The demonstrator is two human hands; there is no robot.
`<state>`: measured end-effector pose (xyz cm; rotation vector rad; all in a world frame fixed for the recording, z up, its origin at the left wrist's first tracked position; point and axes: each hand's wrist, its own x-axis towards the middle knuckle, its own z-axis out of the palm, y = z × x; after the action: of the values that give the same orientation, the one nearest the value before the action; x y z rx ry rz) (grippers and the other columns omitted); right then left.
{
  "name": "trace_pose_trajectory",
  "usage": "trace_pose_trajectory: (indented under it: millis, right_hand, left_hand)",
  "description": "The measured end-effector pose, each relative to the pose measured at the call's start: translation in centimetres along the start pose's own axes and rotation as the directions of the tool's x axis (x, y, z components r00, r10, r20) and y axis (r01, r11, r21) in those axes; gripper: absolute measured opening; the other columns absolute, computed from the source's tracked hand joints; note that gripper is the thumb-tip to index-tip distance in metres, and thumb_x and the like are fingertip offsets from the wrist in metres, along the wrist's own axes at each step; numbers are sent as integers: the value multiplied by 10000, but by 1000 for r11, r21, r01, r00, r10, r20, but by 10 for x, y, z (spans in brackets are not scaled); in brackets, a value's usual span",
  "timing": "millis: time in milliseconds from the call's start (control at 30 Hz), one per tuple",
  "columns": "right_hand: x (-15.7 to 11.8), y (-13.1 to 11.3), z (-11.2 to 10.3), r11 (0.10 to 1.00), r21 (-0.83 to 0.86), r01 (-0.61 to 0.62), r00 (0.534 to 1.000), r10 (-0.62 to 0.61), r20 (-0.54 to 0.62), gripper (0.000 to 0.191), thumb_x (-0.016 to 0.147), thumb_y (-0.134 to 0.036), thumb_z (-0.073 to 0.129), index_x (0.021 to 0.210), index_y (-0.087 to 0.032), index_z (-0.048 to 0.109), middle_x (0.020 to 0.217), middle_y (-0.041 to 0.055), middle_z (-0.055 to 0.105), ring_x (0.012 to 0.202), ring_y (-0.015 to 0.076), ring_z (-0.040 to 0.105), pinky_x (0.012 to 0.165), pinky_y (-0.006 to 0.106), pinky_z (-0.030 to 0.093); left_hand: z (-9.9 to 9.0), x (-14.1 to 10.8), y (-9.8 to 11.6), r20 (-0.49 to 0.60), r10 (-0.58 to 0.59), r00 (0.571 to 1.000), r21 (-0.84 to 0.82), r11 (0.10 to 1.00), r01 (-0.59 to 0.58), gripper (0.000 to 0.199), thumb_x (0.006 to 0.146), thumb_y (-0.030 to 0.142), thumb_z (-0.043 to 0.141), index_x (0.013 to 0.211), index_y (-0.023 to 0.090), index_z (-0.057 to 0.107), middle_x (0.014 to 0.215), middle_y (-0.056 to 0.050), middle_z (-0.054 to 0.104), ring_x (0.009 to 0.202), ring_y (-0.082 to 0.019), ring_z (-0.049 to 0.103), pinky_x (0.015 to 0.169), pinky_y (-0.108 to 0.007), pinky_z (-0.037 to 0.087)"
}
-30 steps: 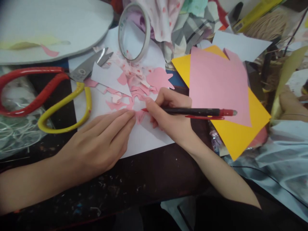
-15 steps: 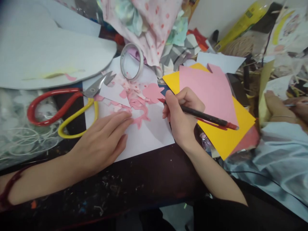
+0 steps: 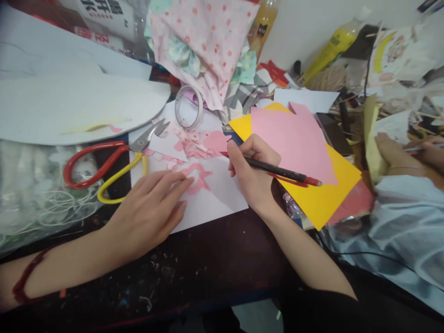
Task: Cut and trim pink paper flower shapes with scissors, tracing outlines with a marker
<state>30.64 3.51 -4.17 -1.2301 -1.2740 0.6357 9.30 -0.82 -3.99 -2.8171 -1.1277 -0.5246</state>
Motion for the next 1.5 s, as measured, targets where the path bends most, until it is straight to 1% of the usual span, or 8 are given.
trace_pose_trajectory:
  millis: [167, 467, 600, 800, 1067, 1233, 1333, 1500]
  right_hand:
    - [0, -1, -1, 999, -7, -50, 992, 50, 112, 334, 864, -332, 720, 644, -212, 499, 487, -59, 573, 370, 63, 474, 381, 219, 363]
    - [0, 2, 1, 997, -70, -39, 965, 55, 257, 148, 769, -146, 778, 844, -207, 666, 728, -13, 679, 584, 99, 626, 516, 234, 487]
    - [-2, 2, 1, 993, -102, -56, 949, 85, 304, 125, 791, -124, 738, 829, -220, 668, 725, -15, 678, 556, 101, 618, 504, 242, 492]
    - [-1, 5, 3, 989, -127, -77, 948, 112, 298, 134, 795, -121, 726, 832, -234, 662, 736, -12, 690, 539, 102, 610, 499, 246, 491]
    - [-7, -4, 4, 977, -107, -186, 930, 210, 302, 142, 794, -181, 758, 737, -212, 632, 597, -28, 654, 471, 97, 589, 446, 224, 469]
    - [-13, -4, 9, 967, -88, -240, 898, 256, 358, 317, 851, -206, 706, 578, -195, 546, 486, -35, 600, 374, 68, 511, 355, 203, 368]
    - [-14, -2, 11, 962, -83, -260, 898, 272, 346, 333, 862, -181, 682, 557, -198, 549, 479, -32, 599, 356, 73, 497, 332, 215, 353]
    - [-15, -2, 12, 961, -95, -259, 901, 276, 335, 347, 858, -180, 689, 544, -204, 543, 475, -30, 597, 343, 71, 485, 319, 223, 329]
  left_hand:
    - [2, -2, -6, -56, 86, 995, 127, 989, -79, 308, 955, 203, 526, 1176, 47, 673, 1216, -155, 702, 1160, -318, 634, 940, -455, 541]
    - [4, -3, 0, -103, 80, 991, 252, 966, -52, 294, 925, 242, 602, 1155, 91, 706, 935, -74, 746, 858, -251, 708, 702, -382, 565]
    - [-1, -1, -4, -156, 103, 982, 227, 972, -66, 276, 910, 229, 626, 1122, 78, 715, 1074, -108, 756, 969, -281, 717, 784, -403, 575]
    - [-3, -3, -7, -221, 160, 962, 147, 981, -129, 233, 905, 287, 653, 1010, 102, 748, 1052, -98, 778, 1016, -281, 730, 931, -436, 547]
    - [1, -2, -3, -102, 86, 991, 206, 976, -64, 323, 958, 343, 572, 1169, 142, 711, 1142, -72, 751, 1048, -274, 701, 888, -431, 524]
    - [7, 0, 0, -82, 61, 995, 200, 979, -43, 394, 969, 367, 533, 1217, 103, 688, 1189, -101, 727, 1105, -288, 667, 901, -425, 511]
    - [9, -1, 0, -75, 53, 996, 177, 984, -39, 404, 969, 357, 531, 1240, 95, 675, 1259, -121, 701, 1175, -300, 644, 929, -429, 509]
    - [9, -3, -2, -79, 46, 996, 158, 987, -33, 393, 958, 318, 545, 1258, 94, 666, 1271, -132, 696, 1125, -284, 672, 911, -426, 530]
